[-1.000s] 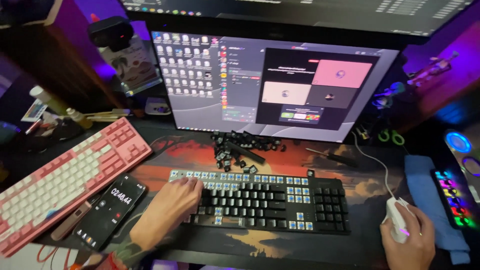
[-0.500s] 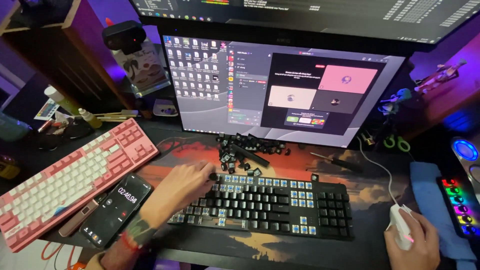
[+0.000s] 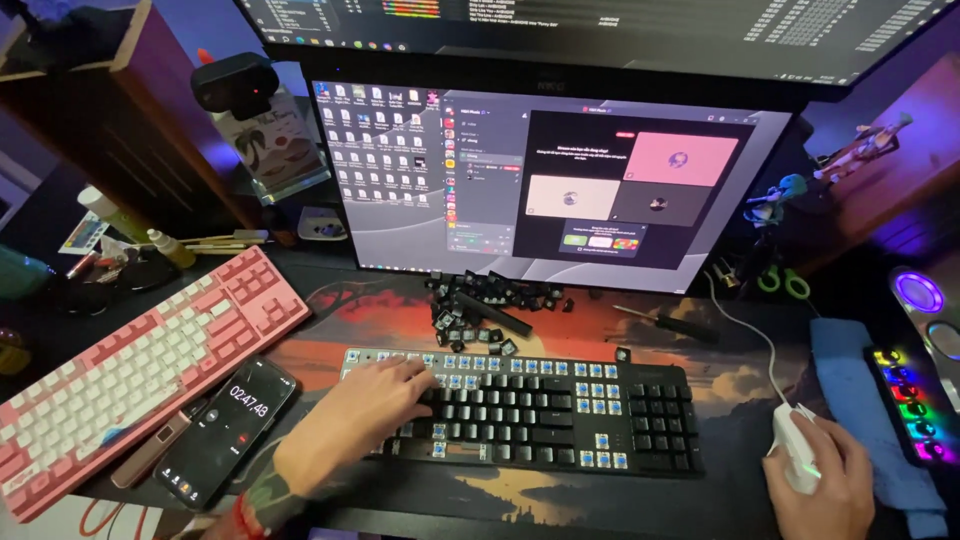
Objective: Removing keycaps from a mechanical keyboard at a computer desk using fingers and a puller tool.
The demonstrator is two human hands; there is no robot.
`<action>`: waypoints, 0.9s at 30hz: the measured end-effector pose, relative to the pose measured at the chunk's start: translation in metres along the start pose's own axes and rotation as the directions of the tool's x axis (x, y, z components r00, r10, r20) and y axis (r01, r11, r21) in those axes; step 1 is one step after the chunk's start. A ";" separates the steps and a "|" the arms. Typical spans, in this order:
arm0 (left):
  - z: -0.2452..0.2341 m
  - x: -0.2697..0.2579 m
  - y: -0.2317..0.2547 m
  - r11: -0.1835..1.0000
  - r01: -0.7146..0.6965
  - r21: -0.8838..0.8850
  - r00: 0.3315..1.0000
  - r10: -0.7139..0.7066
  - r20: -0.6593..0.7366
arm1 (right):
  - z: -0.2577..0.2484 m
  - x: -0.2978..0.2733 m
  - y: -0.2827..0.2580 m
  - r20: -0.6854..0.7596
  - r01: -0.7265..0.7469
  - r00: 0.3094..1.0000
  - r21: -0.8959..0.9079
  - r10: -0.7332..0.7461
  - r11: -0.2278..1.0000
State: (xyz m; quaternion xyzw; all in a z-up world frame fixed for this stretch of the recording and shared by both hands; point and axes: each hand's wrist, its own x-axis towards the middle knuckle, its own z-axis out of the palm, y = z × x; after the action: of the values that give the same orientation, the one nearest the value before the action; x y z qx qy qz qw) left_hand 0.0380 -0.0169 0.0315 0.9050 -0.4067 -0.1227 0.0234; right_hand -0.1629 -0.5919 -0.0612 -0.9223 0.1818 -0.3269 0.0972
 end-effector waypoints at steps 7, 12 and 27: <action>-0.006 -0.008 -0.001 0.996 0.049 -0.071 0.999 -0.049 -0.004 | -0.007 0.011 0.006 0.024 0.078 0.997 0.050 -0.079 0.996; 0.010 -0.007 -0.017 0.999 0.008 0.048 0.999 -0.010 0.049 | 0.001 0.009 0.016 0.022 0.112 0.993 0.040 -0.113 0.993; -0.026 -0.012 -0.014 0.969 0.117 -0.219 0.989 -0.093 0.119 | 0.005 0.005 0.011 0.005 0.069 0.998 0.002 -0.069 0.998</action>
State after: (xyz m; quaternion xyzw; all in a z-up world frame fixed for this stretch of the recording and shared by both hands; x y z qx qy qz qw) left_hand 0.0469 0.0000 0.0573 0.9088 -0.3424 -0.2177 0.0974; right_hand -0.1590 -0.6042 -0.0656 -0.9288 0.1494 -0.3278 0.0871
